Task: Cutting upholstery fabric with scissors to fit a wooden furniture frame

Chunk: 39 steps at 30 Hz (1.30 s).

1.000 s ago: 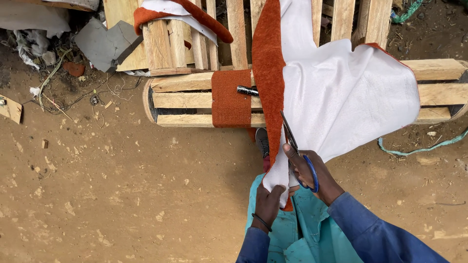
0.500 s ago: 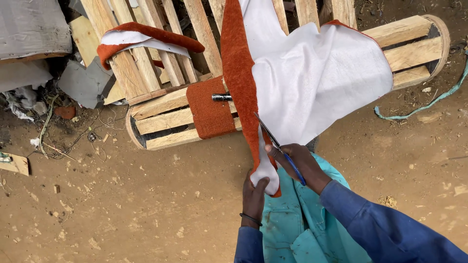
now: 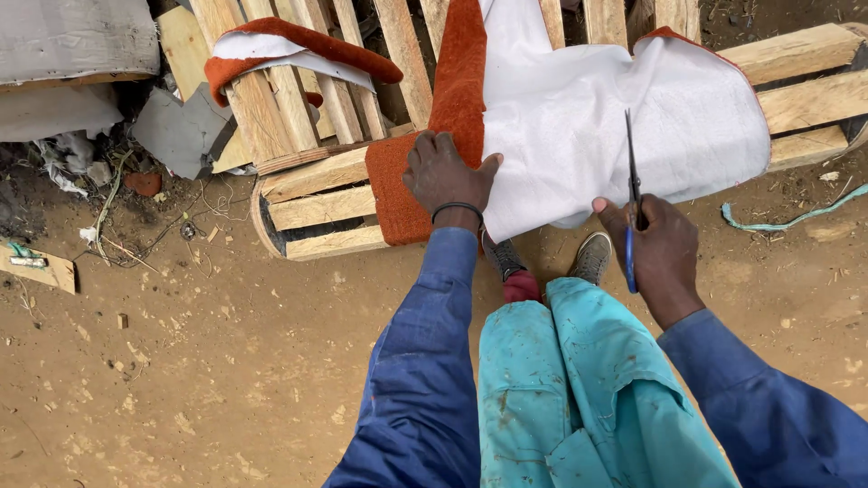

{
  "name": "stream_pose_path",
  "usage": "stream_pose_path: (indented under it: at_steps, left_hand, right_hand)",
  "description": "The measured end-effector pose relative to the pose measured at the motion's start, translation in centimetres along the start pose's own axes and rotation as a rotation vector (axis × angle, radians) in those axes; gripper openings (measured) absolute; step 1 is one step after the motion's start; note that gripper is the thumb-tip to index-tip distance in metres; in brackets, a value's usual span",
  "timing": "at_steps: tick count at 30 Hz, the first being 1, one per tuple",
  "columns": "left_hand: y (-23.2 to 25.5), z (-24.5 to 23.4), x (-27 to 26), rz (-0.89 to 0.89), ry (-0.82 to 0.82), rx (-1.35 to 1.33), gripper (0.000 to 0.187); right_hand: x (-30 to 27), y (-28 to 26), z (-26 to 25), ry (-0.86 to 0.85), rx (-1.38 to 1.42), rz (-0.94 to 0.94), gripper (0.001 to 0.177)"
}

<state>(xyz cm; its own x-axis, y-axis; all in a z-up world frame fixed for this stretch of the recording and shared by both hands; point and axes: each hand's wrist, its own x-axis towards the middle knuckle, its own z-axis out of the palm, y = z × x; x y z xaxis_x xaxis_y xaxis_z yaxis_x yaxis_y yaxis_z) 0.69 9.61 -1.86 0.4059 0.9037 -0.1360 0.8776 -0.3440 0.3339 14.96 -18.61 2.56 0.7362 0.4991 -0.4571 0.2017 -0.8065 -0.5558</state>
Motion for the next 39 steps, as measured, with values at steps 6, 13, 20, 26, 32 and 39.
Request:
stream_pose_path:
  at_steps: [6, 13, 20, 26, 32, 39]
  left_hand:
    - [-1.9, 4.1, 3.0, -0.072, -0.006, 0.188, 0.021]
    - [-3.9, -1.7, 3.5, -0.430, 0.052, -0.612, 0.024]
    - [-7.6, -1.8, -1.3, -0.784, 0.277, -1.460, 0.019]
    - [-4.1, -5.3, -9.3, -0.899, -0.023, -1.405, 0.077]
    - [-5.5, -5.9, -15.0, -0.739, -0.757, -1.208, 0.083]
    - [-7.1, -5.5, -16.4, -0.578, -0.869, -1.086, 0.078]
  right_hand:
    - [13.2, 0.2, 0.1, 0.228, -0.177, 0.018, 0.066]
    - [16.7, 1.1, 2.8, 0.266, -0.214, -0.080, 0.017]
    - [8.4, -1.4, -3.1, 0.226, 0.418, 0.058, 0.034]
    - [-1.2, 0.9, -5.4, 0.162, 0.514, 0.202, 0.035]
    - [-3.7, 7.8, -4.6, 0.129, 0.388, 0.303, 0.037]
    - [-5.4, 4.0, -6.1, 0.090, 0.163, 0.203, 0.038]
